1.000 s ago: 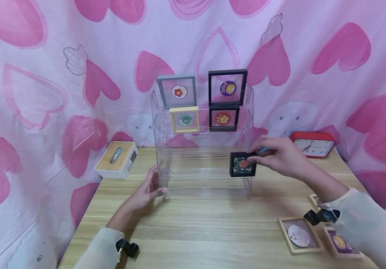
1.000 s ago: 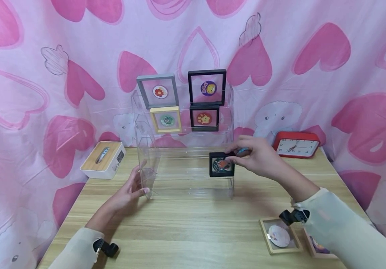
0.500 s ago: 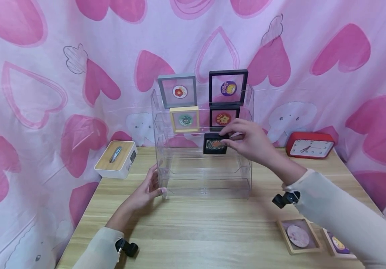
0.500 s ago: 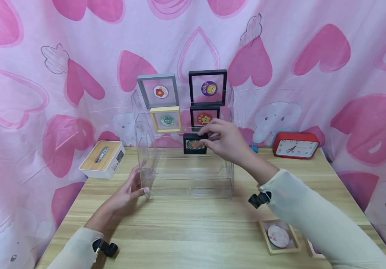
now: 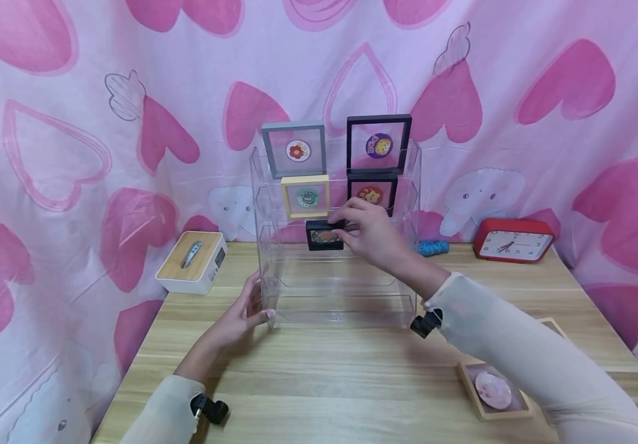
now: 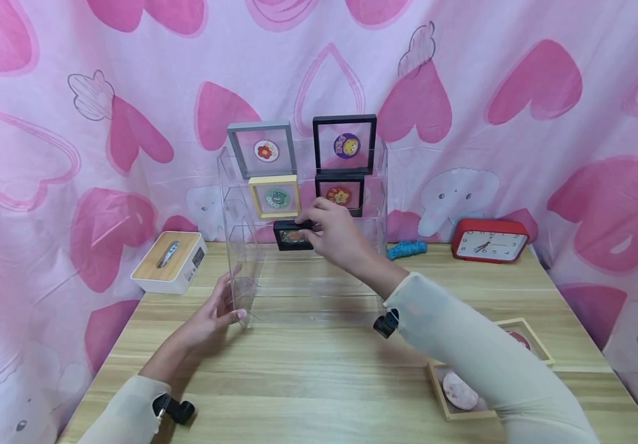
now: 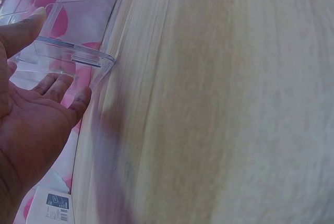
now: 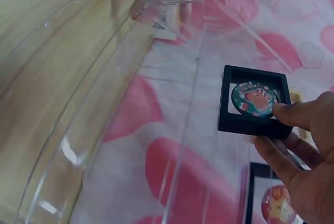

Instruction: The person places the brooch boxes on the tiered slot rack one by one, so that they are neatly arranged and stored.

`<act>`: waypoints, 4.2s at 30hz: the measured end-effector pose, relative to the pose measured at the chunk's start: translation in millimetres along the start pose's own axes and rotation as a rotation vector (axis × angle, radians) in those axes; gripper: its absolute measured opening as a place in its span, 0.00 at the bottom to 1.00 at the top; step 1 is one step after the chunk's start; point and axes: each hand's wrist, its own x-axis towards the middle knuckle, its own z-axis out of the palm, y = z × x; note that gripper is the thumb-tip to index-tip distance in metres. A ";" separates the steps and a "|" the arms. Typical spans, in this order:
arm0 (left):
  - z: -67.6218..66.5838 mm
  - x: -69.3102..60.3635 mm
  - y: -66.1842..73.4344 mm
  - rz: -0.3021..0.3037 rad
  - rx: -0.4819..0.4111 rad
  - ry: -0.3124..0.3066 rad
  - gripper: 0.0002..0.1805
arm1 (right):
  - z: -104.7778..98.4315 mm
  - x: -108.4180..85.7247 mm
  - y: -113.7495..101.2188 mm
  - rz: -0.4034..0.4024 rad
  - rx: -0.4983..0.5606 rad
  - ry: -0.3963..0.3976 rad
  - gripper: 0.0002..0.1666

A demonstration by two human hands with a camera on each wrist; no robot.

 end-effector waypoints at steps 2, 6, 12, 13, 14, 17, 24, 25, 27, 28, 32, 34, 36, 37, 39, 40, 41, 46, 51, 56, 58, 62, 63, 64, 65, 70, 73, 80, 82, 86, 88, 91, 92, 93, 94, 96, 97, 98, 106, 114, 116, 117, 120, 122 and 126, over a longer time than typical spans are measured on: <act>0.4 -0.1 0.7 0.014 -0.001 -0.002 0.56 | 6.2 2.4 -0.3 -0.019 0.003 0.015 0.13; 0.6 0.4 1.1 0.013 0.004 0.002 0.55 | 16.1 5.7 0.0 -0.067 -0.012 0.042 0.12; 0.3 0.2 0.4 -0.017 0.006 0.009 0.55 | 27.9 6.8 -0.7 -0.059 -0.033 0.022 0.13; 0.3 0.3 0.4 -0.018 0.006 0.009 0.55 | 29.8 6.9 -0.4 -0.059 -0.036 0.021 0.13; 0.3 0.3 0.4 -0.019 0.007 0.010 0.55 | 31.7 6.9 0.0 -0.060 -0.039 0.022 0.12; 0.6 0.2 0.7 -0.018 0.003 0.012 0.55 | 36.9 7.0 1.3 -0.077 -0.044 0.033 0.11; 0.6 0.1 1.2 0.000 0.005 0.007 0.55 | 42.0 5.4 2.1 -0.108 -0.065 0.051 0.11; 0.5 0.2 1.1 -0.003 0.005 0.009 0.55 | 42.2 5.3 2.5 -0.113 -0.071 0.052 0.12; 0.2 0.4 0.8 -0.008 0.008 0.011 0.55 | 42.1 4.9 2.9 -0.121 -0.084 0.052 0.12; 0.0 0.4 0.7 -0.014 0.013 0.013 0.55 | 41.8 4.8 2.9 -0.126 -0.089 0.052 0.12; -0.3 0.2 0.6 -0.020 0.016 0.010 0.55 | 39.6 4.3 2.3 -0.158 -0.098 0.053 0.13; -0.4 -0.1 0.6 -0.022 0.022 0.009 0.54 | 38.3 4.0 2.6 -0.165 -0.103 0.049 0.13; -0.2 -0.2 0.8 -0.019 0.018 0.009 0.54 | 36.5 3.5 2.7 -0.165 -0.110 0.042 0.14; -0.1 -0.2 0.9 -0.019 0.020 0.009 0.54 | 35.4 3.1 2.8 -0.162 -0.112 0.039 0.15; 0.0 -0.3 1.1 -0.015 0.022 0.008 0.54 | 32.8 2.2 3.0 -0.156 -0.114 0.035 0.15; 0.1 -0.2 1.2 -0.011 0.020 0.008 0.54 | 31.4 2.0 3.1 -0.156 -0.112 0.035 0.16; 0.2 -0.1 1.3 -0.008 0.019 0.008 0.54 | 30.0 1.7 3.5 -0.156 -0.108 0.038 0.16; 0.7 -0.1 1.8 0.004 0.015 0.003 0.55 | 22.2 -1.5 6.4 -0.151 -0.105 0.042 0.18; 0.5 -0.2 1.7 0.001 0.018 0.001 0.55 | 8.4 -9.6 6.1 -0.131 -0.122 0.029 0.21; -0.3 -0.3 1.0 -0.038 0.025 0.008 0.54 | -8.4 -17.3 7.8 -0.110 -0.123 0.021 0.22; -0.6 -0.2 0.9 -0.041 0.026 0.008 0.54 | -15.6 -20.7 9.5 -0.108 -0.120 0.023 0.21; -1.0 0.0 0.9 -0.048 0.028 0.009 0.54 | -31.7 -28.3 14.5 -0.112 -0.118 0.035 0.21; -1.1 0.1 1.1 -0.052 0.026 0.011 0.54 | -35.9 -30.3 16.7 -0.116 -0.118 0.039 0.21; -1.1 0.0 1.1 -0.055 0.026 0.011 0.54 | -40.3 -32.1 18.7 -0.124 -0.117 0.044 0.21; -1.2 0.1 1.2 -0.056 0.023 0.013 0.54 | -44.8 -34.2 21.2 -0.131 -0.118 0.048 0.21; -0.9 0.0 2.1 -0.048 0.026 0.011 0.54 | -69.8 -45.2 34.2 -0.205 -0.092 0.068 0.20; -0.3 -0.4 2.6 -0.046 0.022 0.012 0.55 | -84.8 -54.0 41.0 -0.217 -0.086 0.080 0.20; 1.3 0.7 2.4 -0.037 0.023 0.012 0.54 | -119.0 -81.7 61.5 -0.174 -0.150 0.090 0.24; 2.0 1.2 3.0 -0.034 0.018 0.006 0.55 | -127.7 -91.4 68.7 -0.164 -0.175 0.103 0.26; 2.4 0.7 3.9 -0.024 0.002 -0.005 0.55 | -140.2 -108.2 83.0 -0.129 -0.216 0.107 0.27; 1.9 -0.1 4.0 -0.021 -0.005 -0.002 0.55 | -144.0 -114.4 88.6 -0.102 -0.237 0.094 0.27; 1.2 -0.7 3.6 -0.023 -0.004 0.001 0.55 | -148.2 -123.0 95.4 -0.080 -0.262 0.071 0.28; 1.0 -0.6 3.4 -0.023 -0.004 -0.002 0.55 | -149.8 -125.8 96.6 -0.076 -0.270 0.064 0.28; 0.7 -0.3 3.2 -0.022 -0.004 -0.003 0.54 | -150.8 -128.9 98.8 -0.072 -0.275 0.060 0.28; 0.9 -0.2 2.9 -0.023 -0.006 -0.005 0.54 | -151.8 -132.1 100.7 -0.066 -0.276 0.055 0.28; 0.9 -0.1 2.3 -0.021 -0.009 -0.006 0.54 | -153.5 -138.8 104.4 -0.055 -0.270 0.046 0.28; 1.0 0.1 2.1 -0.020 -0.008 -0.006 0.54 | -154.2 -142.2 106.5 -0.047 -0.271 0.041 0.28; 1.0 0.3 2.0 -0.016 -0.008 -0.006 0.54 | -154.8 -145.9 108.5 -0.046 -0.272 0.036 0.28; 1.2 0.4 2.5 0.009 -0.005 -0.013 0.55 | -160.5 -184.3 126.5 0.046 -0.250 -0.070 0.25; 0.6 0.2 3.3 -0.004 -0.009 -0.003 0.54 | -162.9 -221.8 148.2 0.036 -0.220 -0.159 0.27; 0.5 0.3 2.9 -0.009 -0.007 0.001 0.54 | -164.7 -232.0 150.9 0.057 -0.208 -0.179 0.27; 0.5 0.4 2.5 -0.013 -0.007 0.002 0.54 | -165.7 -237.3 152.3 0.069 -0.201 -0.190 0.26; 0.7 0.5 2.0 -0.029 -0.008 0.008 0.55 | -167.7 -254.3 158.3 0.104 -0.162 -0.221 0.25; 0.9 0.3 1.8 -0.033 -0.008 0.009 0.55 | -168.4 -266.1 162.6 0.113 -0.124 -0.240 0.26; 1.3 0.3 2.1 -0.027 -0.007 0.006 0.55 | -169.4 -288.2 172.4 0.091 -0.047 -0.289 0.27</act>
